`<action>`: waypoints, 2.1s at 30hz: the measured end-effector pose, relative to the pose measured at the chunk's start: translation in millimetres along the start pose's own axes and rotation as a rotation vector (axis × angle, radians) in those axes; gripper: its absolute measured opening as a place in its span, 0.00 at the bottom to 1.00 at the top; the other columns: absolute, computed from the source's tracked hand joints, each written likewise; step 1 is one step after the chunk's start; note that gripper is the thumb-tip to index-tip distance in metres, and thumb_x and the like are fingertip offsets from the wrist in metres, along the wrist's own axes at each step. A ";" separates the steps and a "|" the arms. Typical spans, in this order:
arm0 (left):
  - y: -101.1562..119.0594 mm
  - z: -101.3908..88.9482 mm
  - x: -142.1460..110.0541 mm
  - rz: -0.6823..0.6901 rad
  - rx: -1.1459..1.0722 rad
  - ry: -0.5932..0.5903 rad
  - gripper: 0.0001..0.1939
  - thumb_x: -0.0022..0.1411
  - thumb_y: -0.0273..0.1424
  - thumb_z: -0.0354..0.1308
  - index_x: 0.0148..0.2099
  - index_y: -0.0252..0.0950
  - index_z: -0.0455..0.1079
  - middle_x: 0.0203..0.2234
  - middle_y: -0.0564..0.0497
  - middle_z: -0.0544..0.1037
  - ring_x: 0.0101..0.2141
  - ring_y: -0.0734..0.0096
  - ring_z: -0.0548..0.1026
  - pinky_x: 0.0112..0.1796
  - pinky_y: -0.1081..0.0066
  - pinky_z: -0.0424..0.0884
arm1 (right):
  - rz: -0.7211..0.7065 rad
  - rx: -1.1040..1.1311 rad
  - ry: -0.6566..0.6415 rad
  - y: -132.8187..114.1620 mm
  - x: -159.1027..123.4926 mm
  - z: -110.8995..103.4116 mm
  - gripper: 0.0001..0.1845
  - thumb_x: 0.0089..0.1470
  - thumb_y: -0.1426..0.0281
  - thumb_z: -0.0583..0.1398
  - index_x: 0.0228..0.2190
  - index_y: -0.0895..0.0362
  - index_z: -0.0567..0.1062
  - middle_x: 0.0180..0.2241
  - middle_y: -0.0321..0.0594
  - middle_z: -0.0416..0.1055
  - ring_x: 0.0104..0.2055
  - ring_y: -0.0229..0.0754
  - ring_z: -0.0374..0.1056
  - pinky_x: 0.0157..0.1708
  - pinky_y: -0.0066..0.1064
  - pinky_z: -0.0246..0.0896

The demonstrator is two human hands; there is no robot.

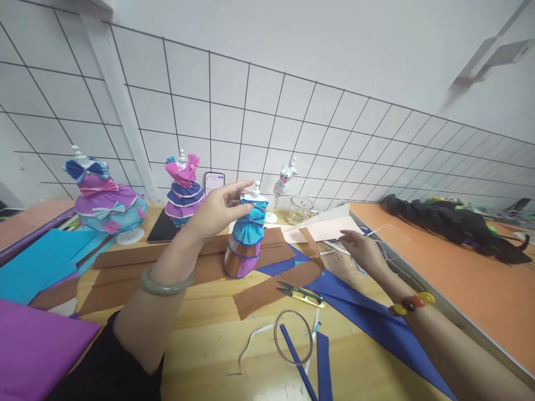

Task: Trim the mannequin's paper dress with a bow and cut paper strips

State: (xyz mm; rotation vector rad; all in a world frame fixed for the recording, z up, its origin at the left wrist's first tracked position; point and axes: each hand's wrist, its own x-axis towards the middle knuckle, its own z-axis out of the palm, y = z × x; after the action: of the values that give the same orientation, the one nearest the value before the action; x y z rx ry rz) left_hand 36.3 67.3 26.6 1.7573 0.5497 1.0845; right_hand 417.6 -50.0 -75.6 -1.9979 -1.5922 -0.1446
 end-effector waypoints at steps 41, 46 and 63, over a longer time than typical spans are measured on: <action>3.0 -0.2 0.1 -0.015 0.006 -0.030 0.34 0.49 0.31 0.62 0.59 0.35 0.59 0.43 0.44 0.73 0.43 0.65 0.71 0.41 0.68 0.69 | 0.015 -0.143 -0.299 71.0 8.3 -2.6 0.17 0.45 0.75 0.54 0.39 0.58 0.72 0.31 0.40 0.77 0.32 0.42 0.73 0.31 0.29 0.64; 3.6 0.1 -0.4 -0.014 0.010 -0.027 0.34 0.49 0.31 0.61 0.59 0.35 0.59 0.44 0.44 0.73 0.43 0.66 0.71 0.41 0.68 0.70 | -0.002 -0.177 -0.308 70.8 7.3 2.9 0.13 0.47 0.73 0.54 0.37 0.56 0.73 0.33 0.41 0.77 0.36 0.45 0.73 0.34 0.31 0.63; 5.0 0.0 -1.2 -0.004 0.081 -0.013 0.31 0.51 0.32 0.60 0.58 0.36 0.61 0.43 0.45 0.74 0.42 0.66 0.71 0.42 0.68 0.70 | -0.083 -0.188 -0.317 54.3 38.6 34.6 0.16 0.45 0.75 0.56 0.39 0.58 0.73 0.28 0.40 0.75 0.30 0.41 0.70 0.31 0.28 0.61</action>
State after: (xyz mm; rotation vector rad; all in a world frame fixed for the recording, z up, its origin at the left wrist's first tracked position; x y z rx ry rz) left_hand 35.2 64.2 30.6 1.8313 0.5962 1.0601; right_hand 469.6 -6.5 -107.8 -2.1826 -1.9223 -0.0087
